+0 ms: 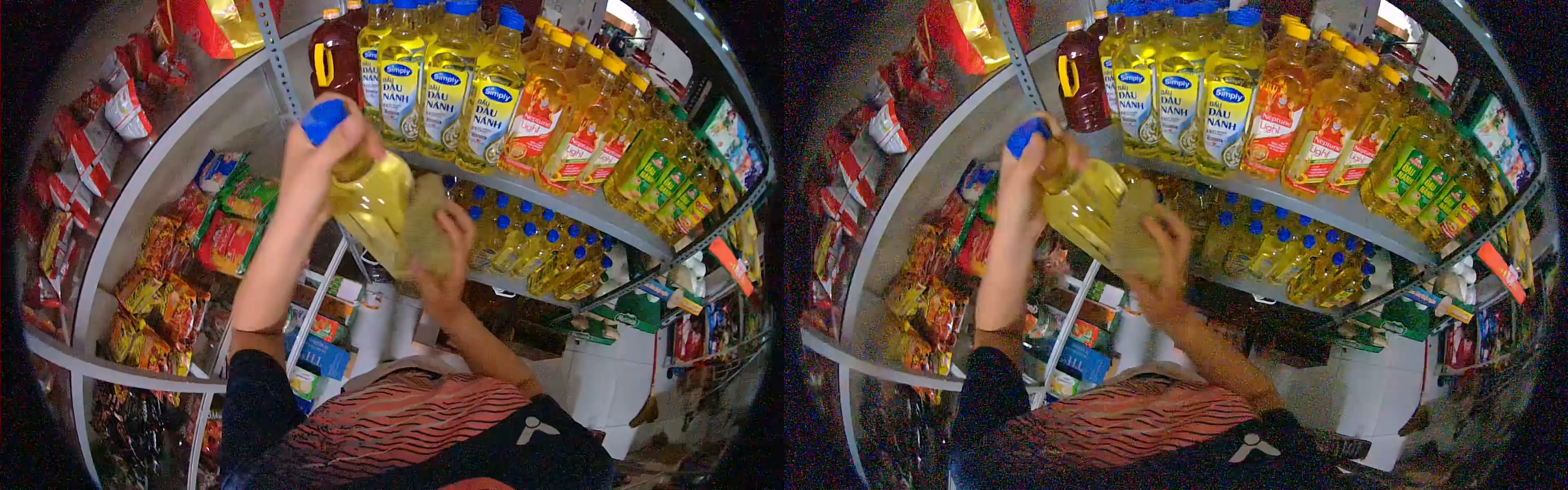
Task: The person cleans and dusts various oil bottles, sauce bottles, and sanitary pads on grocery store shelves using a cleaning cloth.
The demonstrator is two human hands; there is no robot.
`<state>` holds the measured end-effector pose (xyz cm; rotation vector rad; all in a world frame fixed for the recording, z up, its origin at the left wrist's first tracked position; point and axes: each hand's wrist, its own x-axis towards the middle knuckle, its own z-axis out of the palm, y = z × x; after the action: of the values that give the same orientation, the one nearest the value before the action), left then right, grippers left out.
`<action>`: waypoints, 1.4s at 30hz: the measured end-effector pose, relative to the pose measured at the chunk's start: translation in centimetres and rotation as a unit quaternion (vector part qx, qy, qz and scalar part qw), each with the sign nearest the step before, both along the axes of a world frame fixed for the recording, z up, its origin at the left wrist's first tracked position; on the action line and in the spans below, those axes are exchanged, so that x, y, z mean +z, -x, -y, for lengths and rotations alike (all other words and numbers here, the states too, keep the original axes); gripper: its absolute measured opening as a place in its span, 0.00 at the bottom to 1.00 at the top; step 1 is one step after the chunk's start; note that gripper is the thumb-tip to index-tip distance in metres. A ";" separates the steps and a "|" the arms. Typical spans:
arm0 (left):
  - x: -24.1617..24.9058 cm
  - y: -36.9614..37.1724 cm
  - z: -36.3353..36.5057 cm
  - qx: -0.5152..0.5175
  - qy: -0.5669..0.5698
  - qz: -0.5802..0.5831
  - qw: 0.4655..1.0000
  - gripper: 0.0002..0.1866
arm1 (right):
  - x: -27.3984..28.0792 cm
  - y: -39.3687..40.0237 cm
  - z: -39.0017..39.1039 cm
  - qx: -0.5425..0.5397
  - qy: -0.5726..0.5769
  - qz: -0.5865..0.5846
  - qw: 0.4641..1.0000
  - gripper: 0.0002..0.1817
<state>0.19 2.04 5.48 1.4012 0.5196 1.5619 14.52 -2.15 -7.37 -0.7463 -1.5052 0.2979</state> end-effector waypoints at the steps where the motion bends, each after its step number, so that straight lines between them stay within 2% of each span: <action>1: -1.0 -0.5 0.6 -0.041 -0.016 0.018 0.999 0.18 | 0.5 1.4 0.2 0.030 -0.025 -0.037 0.999 0.29; 2: -1.8 -0.8 1.3 -0.065 -0.018 0.034 0.997 0.15 | 1.1 1.5 0.6 0.035 -0.024 -0.038 0.998 0.29; 3: -2.4 -1.1 2.2 -0.090 -0.021 0.050 0.994 0.12 | 1.7 1.6 1.0 0.020 -0.070 -0.043 0.996 0.31; 4: -2.4 -1.5 3.5 -0.074 -0.008 0.030 0.997 0.13 | 2.4 1.6 1.3 0.003 -0.116 -0.046 0.992 0.32; 5: -3.2 -1.4 3.5 -0.076 -0.050 -0.002 0.996 0.13 | 3.2 1.2 1.3 0.005 -0.117 -0.045 0.992 0.32; 7: -3.2 -1.6 4.5 -0.127 -0.068 0.008 0.989 0.12 | 4.8 -0.5 1.0 0.134 -0.076 -0.048 0.987 0.27; 8: -3.0 -1.6 4.7 -0.127 -0.066 0.009 0.990 0.12 | 5.7 -1.1 0.9 0.134 -0.074 -0.047 0.987 0.27; 9: -2.8 -1.6 5.0 -0.148 -0.081 0.022 0.985 0.12 | 6.7 -1.6 0.7 0.236 0.094 -0.074 0.964 0.24; 10: -2.8 -1.5 5.1 -0.168 -0.096 0.035 0.980 0.13 | 7.4 -1.8 0.2 0.329 0.257 -0.098 0.903 0.21; 11: -2.8 -1.3 5.1 -0.168 -0.096 0.037 0.980 0.13 | 7.3 -1.7 -0.8 0.329 0.258 -0.096 0.903 0.21; 13: -2.8 -0.7 5.1 -0.193 -0.090 0.092 0.973 0.13 | 6.5 -1.3 -3.4 0.362 0.300 0.022 0.882 0.17; 14: -2.2 -0.8 5.4 -0.183 -0.094 0.082 0.975 0.15 | 6.6 -0.9 -4.5 0.360 0.299 0.020 0.883 0.17; 15: -2.0 -0.8 5.3 -0.186 -0.092 0.081 0.975 0.15 | 6.6 -0.4 -5.4 0.443 0.352 0.044 0.823 0.18; 17: -1.6 -0.6 4.6 -0.236 -0.079 0.085 0.965 0.16 | 4.9 0.2 -5.9 0.520 0.402 0.062 0.751 0.19; 19: -1.4 0.1 3.8 -0.245 -0.051 0.065 0.966 0.16 | 1.4 0.5 -6.7 0.563 0.618 -0.032 0.549 0.20; 20: -1.5 0.4 3.3 -0.251 -0.027 0.083 0.964 0.16 | -0.2 0.4 -6.4 0.581 0.640 -0.055 0.500 0.20; 23: -2.2 1.7 1.9 -0.221 -0.011 0.098 0.970 0.15 | -5.3 -0.4 -4.0 0.611 0.633 -0.182 0.440 0.20; 25: -2.3 2.8 1.3 -0.239 -0.025 0.193 0.951 0.14 | -7.6 -0.5 -2.8 0.597 0.584 -0.321 0.447 0.20; 27: -2.4 4.1 0.9 -0.212 -0.041 0.180 0.960 0.15 | -8.4 -0.2 -2.4 0.559 0.519 -0.442 0.472 0.20; 30: -2.3 4.9 1.0 -0.139 -0.052 0.139 0.979 0.15 | -8.8 0.4 -2.9 0.498 0.455 -0.541 0.501 0.20; 33: -3.1 3.8 1.8 -0.095 -0.091 0.063 0.989 0.15 | -10.1 1.1 -3.5 0.447 0.462 -0.571 0.510 0.20; 35: -4.1 3.3 1.8 -0.100 -0.078 0.081 0.989 0.14 | -10.7 1.5 -3.6 0.400 0.494 -0.582 0.508 0.20; 37: -4.9 3.4 1.7 -0.050 -0.077 0.066 0.994 0.13 | -10.3 1.1 -3.6 0.397 0.503 -0.570 0.514 0.20; 39: -6.1 3.9 1.0 -0.055 -0.067 0.088 0.992 0.13 | -10.3 1.0 -4.1 0.394 0.513 -0.558 0.520 0.20; 41: -6.9 3.8 0.8 -0.021 -0.068 0.083 0.994 0.12 | -11.5 1.1 -5.3 0.352 0.518 -0.528 0.573 0.20; 42: -7.3 3.5 1.0 -0.025 -0.086 0.069 0.994 0.12 | -11.8 1.0 -5.5 0.351 0.519 -0.527 0.574 0.20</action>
<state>-3.34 1.04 -1.85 1.4102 0.2693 1.6814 13.47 3.30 -19.16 -0.5484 -0.1982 1.9858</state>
